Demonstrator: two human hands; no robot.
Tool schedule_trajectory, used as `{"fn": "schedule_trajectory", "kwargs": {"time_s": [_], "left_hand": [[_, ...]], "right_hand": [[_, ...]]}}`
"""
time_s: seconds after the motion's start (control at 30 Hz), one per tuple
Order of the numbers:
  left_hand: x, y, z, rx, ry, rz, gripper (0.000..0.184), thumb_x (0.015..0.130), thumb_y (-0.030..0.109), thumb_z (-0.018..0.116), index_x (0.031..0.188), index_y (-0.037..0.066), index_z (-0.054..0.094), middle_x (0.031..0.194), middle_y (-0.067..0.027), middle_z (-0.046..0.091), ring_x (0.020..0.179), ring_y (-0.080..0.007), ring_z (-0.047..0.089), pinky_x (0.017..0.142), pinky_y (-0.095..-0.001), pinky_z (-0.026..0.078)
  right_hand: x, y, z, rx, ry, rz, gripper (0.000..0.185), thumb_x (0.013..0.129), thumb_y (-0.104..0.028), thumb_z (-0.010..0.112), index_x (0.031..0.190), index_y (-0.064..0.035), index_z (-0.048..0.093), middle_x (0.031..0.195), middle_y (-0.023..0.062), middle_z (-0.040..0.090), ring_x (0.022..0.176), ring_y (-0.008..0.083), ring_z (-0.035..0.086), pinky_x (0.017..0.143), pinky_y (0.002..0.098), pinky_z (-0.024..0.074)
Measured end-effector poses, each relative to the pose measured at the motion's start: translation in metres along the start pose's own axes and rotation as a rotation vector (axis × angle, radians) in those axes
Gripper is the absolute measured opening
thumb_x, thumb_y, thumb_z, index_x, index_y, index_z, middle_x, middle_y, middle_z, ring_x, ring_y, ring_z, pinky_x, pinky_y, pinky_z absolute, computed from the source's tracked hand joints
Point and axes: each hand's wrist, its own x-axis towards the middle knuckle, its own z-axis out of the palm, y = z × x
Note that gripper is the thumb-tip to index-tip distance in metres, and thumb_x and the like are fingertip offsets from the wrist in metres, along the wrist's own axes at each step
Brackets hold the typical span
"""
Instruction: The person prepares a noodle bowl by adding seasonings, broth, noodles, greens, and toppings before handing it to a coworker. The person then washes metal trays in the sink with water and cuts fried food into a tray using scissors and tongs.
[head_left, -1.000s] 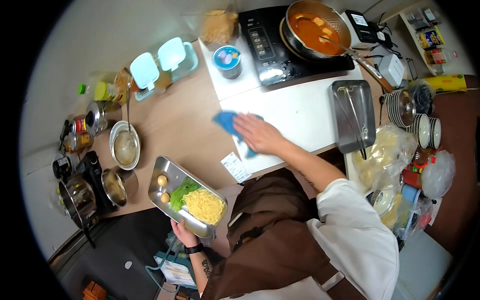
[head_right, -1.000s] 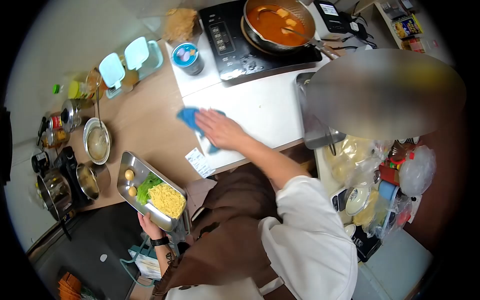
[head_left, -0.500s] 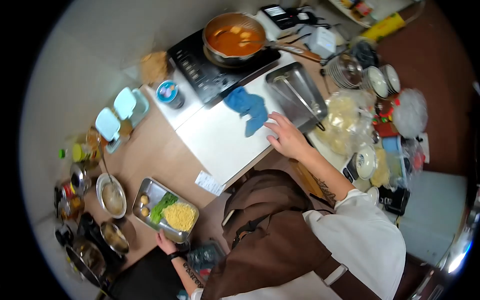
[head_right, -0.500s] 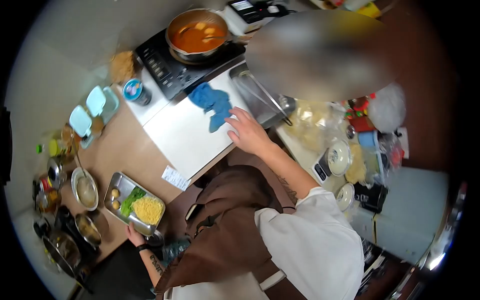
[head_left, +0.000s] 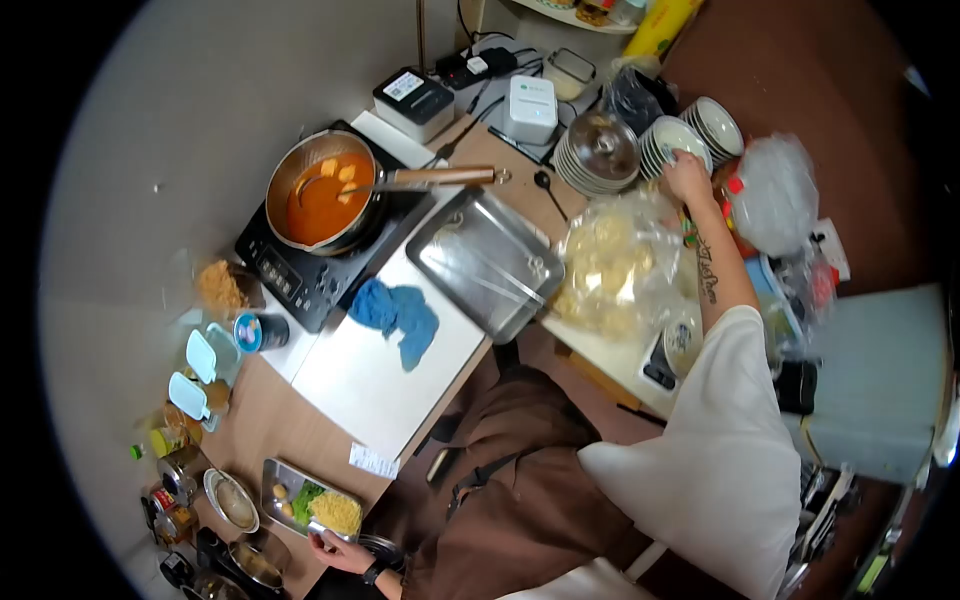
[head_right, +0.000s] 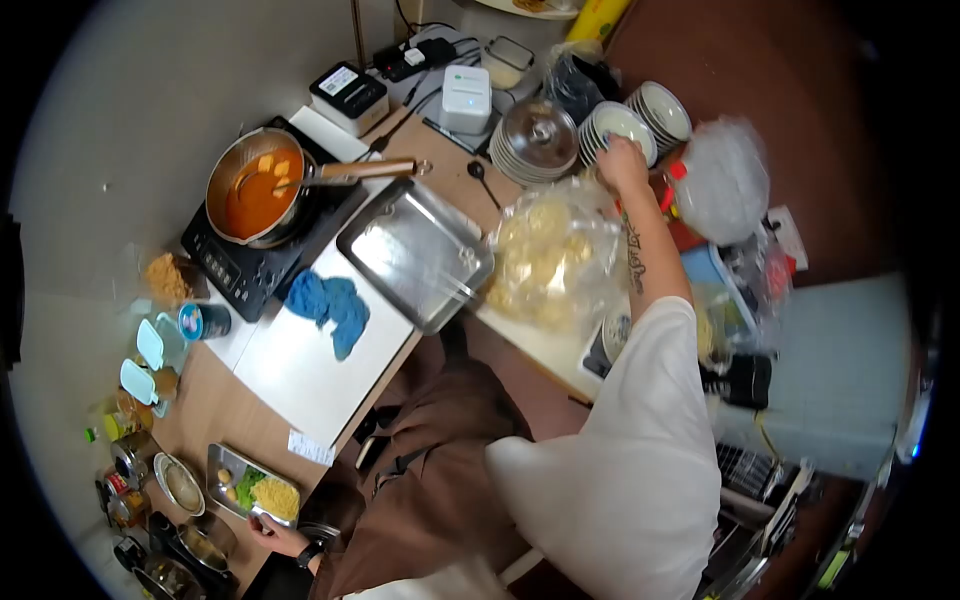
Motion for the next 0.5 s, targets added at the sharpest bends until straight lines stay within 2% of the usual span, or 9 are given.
{"fn": "schedule_trajectory", "kwargs": {"time_s": [0.03,0.1,0.13,0.23,0.27,0.3,0.37,0.43,0.5], "left_hand": [[-0.004,0.02,0.012,-0.074,0.003,-0.021,0.047,0.098,0.029,0.064,0.131,-0.004,0.057,0.13,-0.0191,0.059,0.119,-0.0321,0.055,0.103,-0.0424,0.042],[-0.008,0.064,0.03,-0.03,-0.04,0.053,0.045,0.098,0.027,0.064,0.131,-0.003,0.057,0.128,-0.0179,0.06,0.116,-0.0306,0.055,0.102,-0.0416,0.042],[-0.008,0.087,0.042,-0.011,-0.066,0.091,0.044,0.098,0.027,0.064,0.13,-0.003,0.057,0.127,-0.0173,0.06,0.114,-0.0299,0.056,0.101,-0.0412,0.042],[-0.019,0.165,0.068,0.05,-0.234,0.183,0.04,0.098,0.023,0.064,0.129,-0.002,0.057,0.122,-0.0157,0.06,0.111,-0.0282,0.055,0.096,-0.0392,0.043],[-0.019,0.184,0.074,0.111,-0.266,0.343,0.036,0.097,0.019,0.063,0.126,-0.001,0.058,0.118,-0.0146,0.06,0.109,-0.0274,0.055,0.093,-0.0367,0.042],[-0.024,0.197,0.079,0.089,-0.303,0.286,0.035,0.097,0.018,0.063,0.126,-0.001,0.058,0.118,-0.0145,0.06,0.108,-0.0276,0.055,0.092,-0.0365,0.042],[-0.032,0.217,0.093,0.03,-0.367,0.175,0.033,0.096,0.016,0.064,0.124,-0.001,0.058,0.117,-0.0143,0.06,0.107,-0.028,0.054,0.09,-0.036,0.042],[-0.036,0.221,0.11,0.017,-0.39,0.263,0.03,0.094,0.014,0.065,0.121,0.0,0.06,0.116,-0.0125,0.061,0.102,-0.0261,0.055,0.085,-0.0361,0.043],[-0.036,0.23,0.128,-0.033,-0.434,0.317,0.029,0.094,0.014,0.065,0.119,0.002,0.062,0.116,-0.0104,0.063,0.1,-0.0242,0.055,0.084,-0.0355,0.043]], "right_hand": [[0.035,0.018,0.022,-0.005,-0.072,0.019,0.047,0.088,-0.03,0.063,0.123,0.0007,0.065,0.122,0.024,0.066,0.114,0.0398,0.062,0.1,0.0438,0.0484],[0.089,0.059,0.091,-0.017,-0.234,0.058,0.05,0.09,-0.032,0.062,0.126,0.0008,0.063,0.126,0.0257,0.064,0.119,0.0411,0.059,0.104,0.044,0.0465],[0.107,0.081,0.124,-0.076,-0.263,-0.053,0.043,0.092,-0.032,0.059,0.119,0.0009,0.068,0.123,0.0285,0.064,0.119,0.0423,0.059,0.102,0.0461,0.0473],[0.117,0.086,0.101,0.098,-0.179,0.118,0.036,0.092,-0.029,0.058,0.108,-0.0007,0.072,0.11,0.0284,0.068,0.108,0.0426,0.065,0.095,0.0485,0.0513],[0.112,0.082,0.081,0.146,-0.066,0.097,0.031,0.091,-0.027,0.058,0.101,-0.0028,0.074,0.099,0.0276,0.07,0.098,0.0425,0.068,0.088,0.0505,0.0537],[0.11,0.088,0.065,0.174,0.044,0.099,0.03,0.09,-0.028,0.06,0.102,-0.0035,0.074,0.095,0.0256,0.071,0.095,0.042,0.069,0.085,0.0501,0.0545],[0.108,0.102,0.056,0.393,0.046,0.006,0.031,0.089,-0.029,0.063,0.101,-0.0026,0.073,0.098,0.025,0.071,0.095,0.0418,0.069,0.086,0.0486,0.0543],[0.105,0.1,0.086,0.415,0.08,-0.044,0.031,0.088,-0.03,0.066,0.1,-0.0028,0.072,0.101,0.0239,0.071,0.097,0.0407,0.068,0.088,0.0472,0.0538],[0.097,0.09,0.094,0.227,-0.235,-0.094,0.029,0.088,-0.028,0.065,0.101,-0.0034,0.072,0.104,0.025,0.069,0.1,0.0411,0.067,0.09,0.0466,0.0532]]}}
